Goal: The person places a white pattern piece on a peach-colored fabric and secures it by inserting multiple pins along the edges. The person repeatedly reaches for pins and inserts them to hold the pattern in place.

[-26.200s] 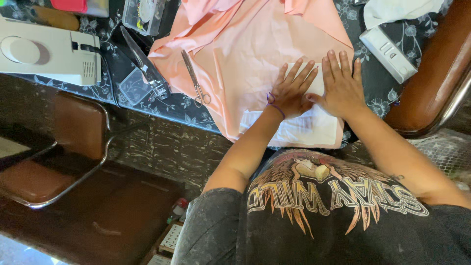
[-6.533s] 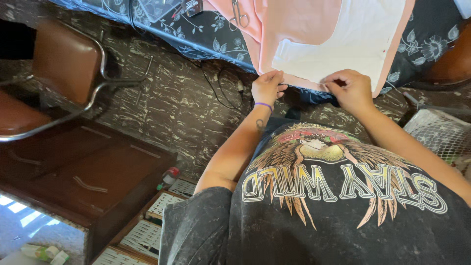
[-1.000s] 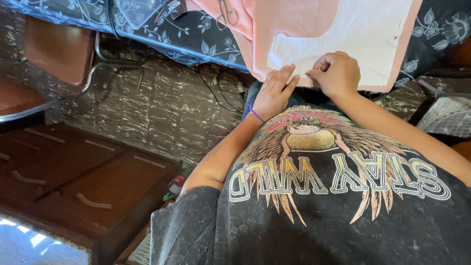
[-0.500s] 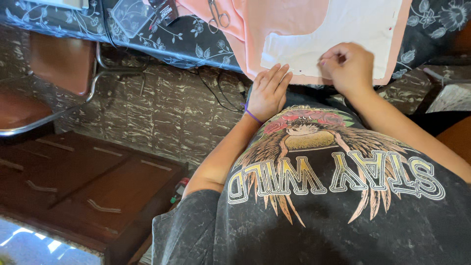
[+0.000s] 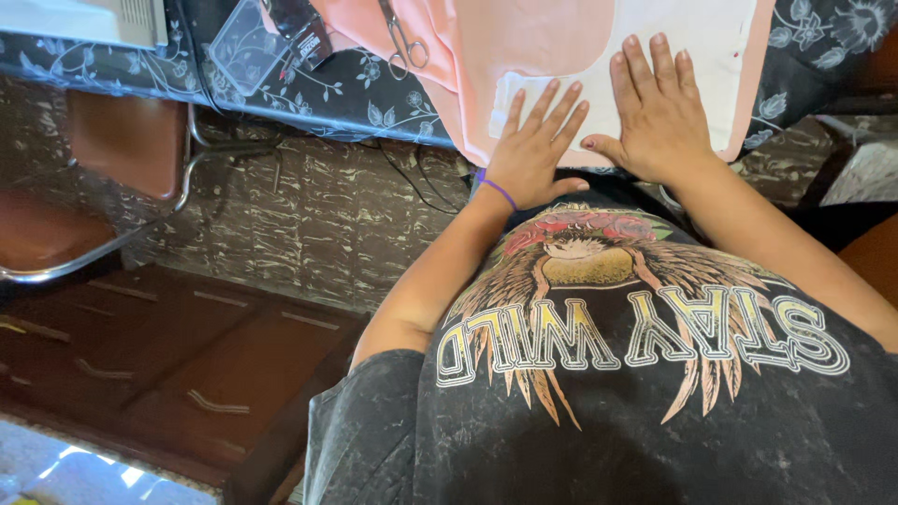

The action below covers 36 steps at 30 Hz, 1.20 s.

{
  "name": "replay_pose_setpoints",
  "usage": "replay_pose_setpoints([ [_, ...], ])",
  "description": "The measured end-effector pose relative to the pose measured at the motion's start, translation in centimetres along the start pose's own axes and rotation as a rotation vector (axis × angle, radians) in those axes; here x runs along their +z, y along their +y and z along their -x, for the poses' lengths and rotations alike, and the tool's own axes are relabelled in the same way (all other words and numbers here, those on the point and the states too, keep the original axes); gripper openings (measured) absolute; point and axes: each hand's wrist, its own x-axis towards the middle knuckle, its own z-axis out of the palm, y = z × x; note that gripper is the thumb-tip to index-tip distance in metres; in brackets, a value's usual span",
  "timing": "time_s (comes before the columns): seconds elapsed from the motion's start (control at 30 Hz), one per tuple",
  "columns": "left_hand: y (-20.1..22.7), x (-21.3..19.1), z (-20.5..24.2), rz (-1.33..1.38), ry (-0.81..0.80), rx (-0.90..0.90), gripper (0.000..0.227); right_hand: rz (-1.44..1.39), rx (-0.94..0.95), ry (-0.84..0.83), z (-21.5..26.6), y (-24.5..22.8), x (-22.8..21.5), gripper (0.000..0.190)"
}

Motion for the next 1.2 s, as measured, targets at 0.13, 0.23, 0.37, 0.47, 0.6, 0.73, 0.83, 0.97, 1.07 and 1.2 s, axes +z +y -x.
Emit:
replay_pose_setpoints([
  [0.13,-0.9,0.5,0.9,-0.006,0.005,-0.054,0.115,-0.007,0.028,-0.006,-0.2,-0.1,-0.1,0.115],
  [0.23,-1.5,1.1,1.6,-0.013,0.034,-0.109,0.112,0.002,0.026,0.013,-0.2,-0.2,-0.1,0.114],
  [0.37,-2.2,2.0,2.1,-0.022,0.005,-0.175,0.114,-0.014,0.055,-0.017,-0.2,-0.1,-0.1,0.115],
  [0.47,-2.3,2.6,2.4,-0.033,0.000,-0.230,0.119,-0.024,0.057,-0.018,-0.3,-0.1,-0.1,0.117],
  [0.6,-2.2,3.3,2.7,0.026,0.092,-0.330,0.130,-0.053,0.114,-0.076,-0.8,-0.4,-0.6,0.125],
  [0.73,-2.4,1.9,1.7,0.061,0.099,-0.253,0.124,-0.099,0.080,-0.035,-1.6,-1.5,-1.6,0.124],
  [0.83,-2.8,1.0,0.1,0.049,0.090,0.035,0.113,-0.090,-0.029,0.038,-2.1,-1.9,-1.0,0.122],
  [0.97,-3.5,1.6,-0.5,0.033,0.117,0.064,0.118,-0.008,-0.051,0.039,-2.2,-1.4,0.1,0.117],
  [1.07,-3.9,1.7,-0.2,-0.050,0.137,0.059,0.121,0.014,-0.056,0.056,-2.2,-1.3,0.6,0.117],
  [1.2,-4.1,2.4,-0.3,-0.091,0.169,0.031,0.124,0.035,-0.055,0.079,-2.2,-1.1,1.0,0.117],
])
